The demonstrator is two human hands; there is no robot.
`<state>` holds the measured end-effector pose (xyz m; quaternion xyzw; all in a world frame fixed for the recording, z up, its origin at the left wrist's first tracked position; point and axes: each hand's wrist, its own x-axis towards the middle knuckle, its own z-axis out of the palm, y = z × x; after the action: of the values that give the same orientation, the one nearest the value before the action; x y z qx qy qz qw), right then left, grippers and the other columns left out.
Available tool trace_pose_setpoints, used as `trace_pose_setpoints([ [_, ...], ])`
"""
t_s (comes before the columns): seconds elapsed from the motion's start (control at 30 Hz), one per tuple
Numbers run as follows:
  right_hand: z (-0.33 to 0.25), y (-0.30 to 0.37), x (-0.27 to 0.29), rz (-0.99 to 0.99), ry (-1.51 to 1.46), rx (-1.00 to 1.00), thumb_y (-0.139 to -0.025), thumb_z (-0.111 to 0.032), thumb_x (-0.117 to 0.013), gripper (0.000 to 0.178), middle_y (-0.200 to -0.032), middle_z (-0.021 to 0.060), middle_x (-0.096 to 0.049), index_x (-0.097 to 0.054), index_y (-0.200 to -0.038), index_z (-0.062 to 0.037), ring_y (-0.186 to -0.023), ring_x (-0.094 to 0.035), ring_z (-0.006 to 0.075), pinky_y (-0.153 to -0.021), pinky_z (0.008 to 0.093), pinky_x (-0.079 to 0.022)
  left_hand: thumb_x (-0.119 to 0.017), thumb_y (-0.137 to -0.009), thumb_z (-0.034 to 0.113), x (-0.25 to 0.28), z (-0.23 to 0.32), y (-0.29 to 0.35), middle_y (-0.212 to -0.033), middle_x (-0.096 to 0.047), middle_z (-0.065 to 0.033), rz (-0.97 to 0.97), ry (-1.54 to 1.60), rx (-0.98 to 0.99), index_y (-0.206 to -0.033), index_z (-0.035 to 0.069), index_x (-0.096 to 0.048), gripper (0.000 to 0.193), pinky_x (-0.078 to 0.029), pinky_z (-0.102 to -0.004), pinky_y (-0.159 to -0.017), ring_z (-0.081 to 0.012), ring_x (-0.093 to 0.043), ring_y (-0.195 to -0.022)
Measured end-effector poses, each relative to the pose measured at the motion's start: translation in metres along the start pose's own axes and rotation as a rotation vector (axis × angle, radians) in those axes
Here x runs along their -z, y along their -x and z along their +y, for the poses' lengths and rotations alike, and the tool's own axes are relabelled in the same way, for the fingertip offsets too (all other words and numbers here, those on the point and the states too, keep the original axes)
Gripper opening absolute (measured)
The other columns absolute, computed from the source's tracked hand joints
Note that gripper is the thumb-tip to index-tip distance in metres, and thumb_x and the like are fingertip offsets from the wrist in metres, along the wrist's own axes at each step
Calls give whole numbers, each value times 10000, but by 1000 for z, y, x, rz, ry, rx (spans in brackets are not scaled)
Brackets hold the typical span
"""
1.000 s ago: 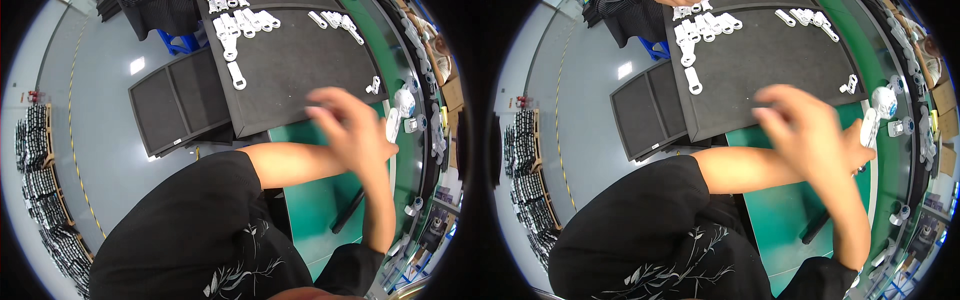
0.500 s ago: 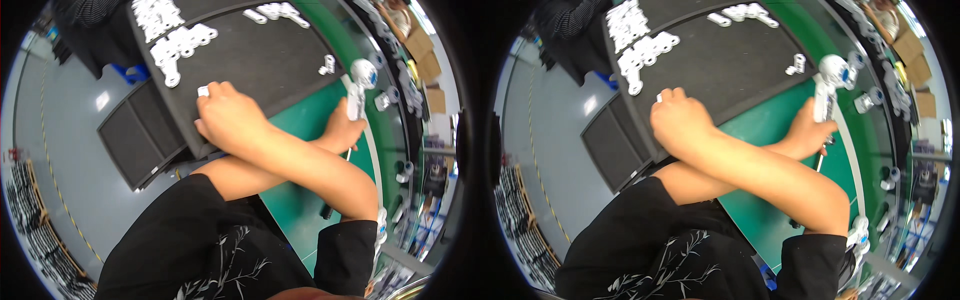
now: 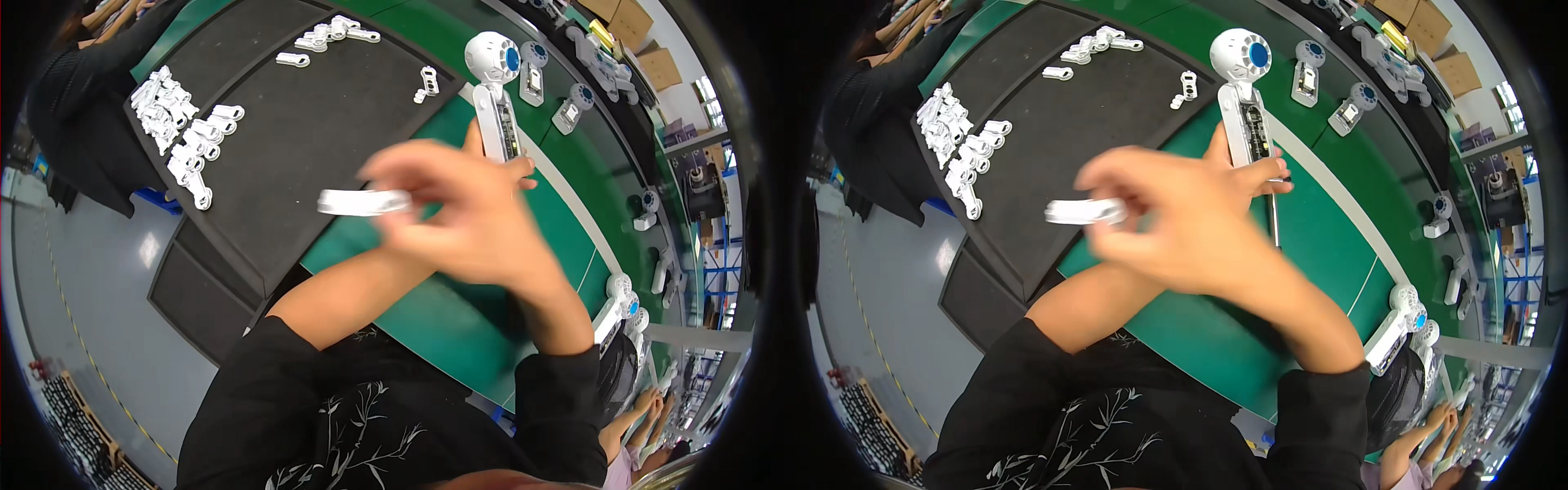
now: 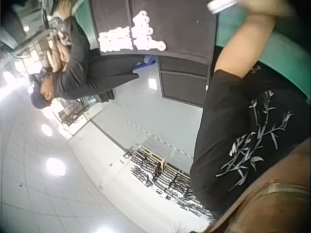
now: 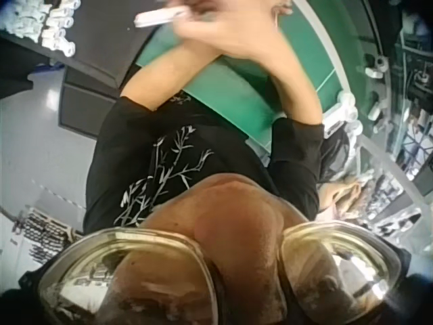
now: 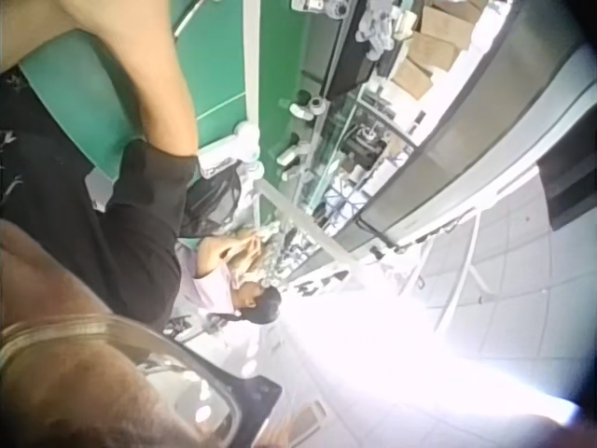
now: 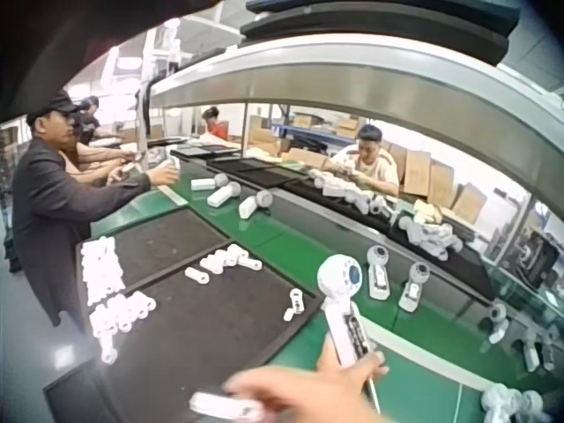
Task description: Assembling small electronic handheld devices at a production line station using a small mallet.
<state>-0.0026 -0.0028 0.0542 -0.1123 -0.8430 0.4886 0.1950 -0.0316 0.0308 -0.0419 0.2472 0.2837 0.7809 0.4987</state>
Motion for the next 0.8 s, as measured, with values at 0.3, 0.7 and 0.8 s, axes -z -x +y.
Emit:
trace_pose_setpoints([
  [0.3,15,95,111,625,-90,-100,-855,1,-681,344,-978,89,-667,-614,-1192,4,-877,-643,131,-785,252,-519,-662,-778,-24,-19,10,8,-1030,-515,-60,-260,-119,16,-1307,55,-307,642,-528,-299,-782,-148,-579,-921],
  [0.7,19,101,115,543,11,-219,-850,1,-697,313,-1015,69,-661,-645,-1159,16,-954,-626,119,-812,250,-517,-635,-764,-74,-23,3,13,-1174,-469,-91,-338,-429,-159,-1432,26,-218,793,-500,-307,-792,-154,-537,-987],
  [0.8,25,100,108,559,105,-200,-841,-5,-709,325,-1068,94,-661,-654,-1161,1,-946,-634,142,-799,262,-528,-628,-776,-76,-24,5,16,-1176,-483,-99,-335,-468,-196,-1419,17,-235,760,-513,-297,-771,-153,-552,-975],
])
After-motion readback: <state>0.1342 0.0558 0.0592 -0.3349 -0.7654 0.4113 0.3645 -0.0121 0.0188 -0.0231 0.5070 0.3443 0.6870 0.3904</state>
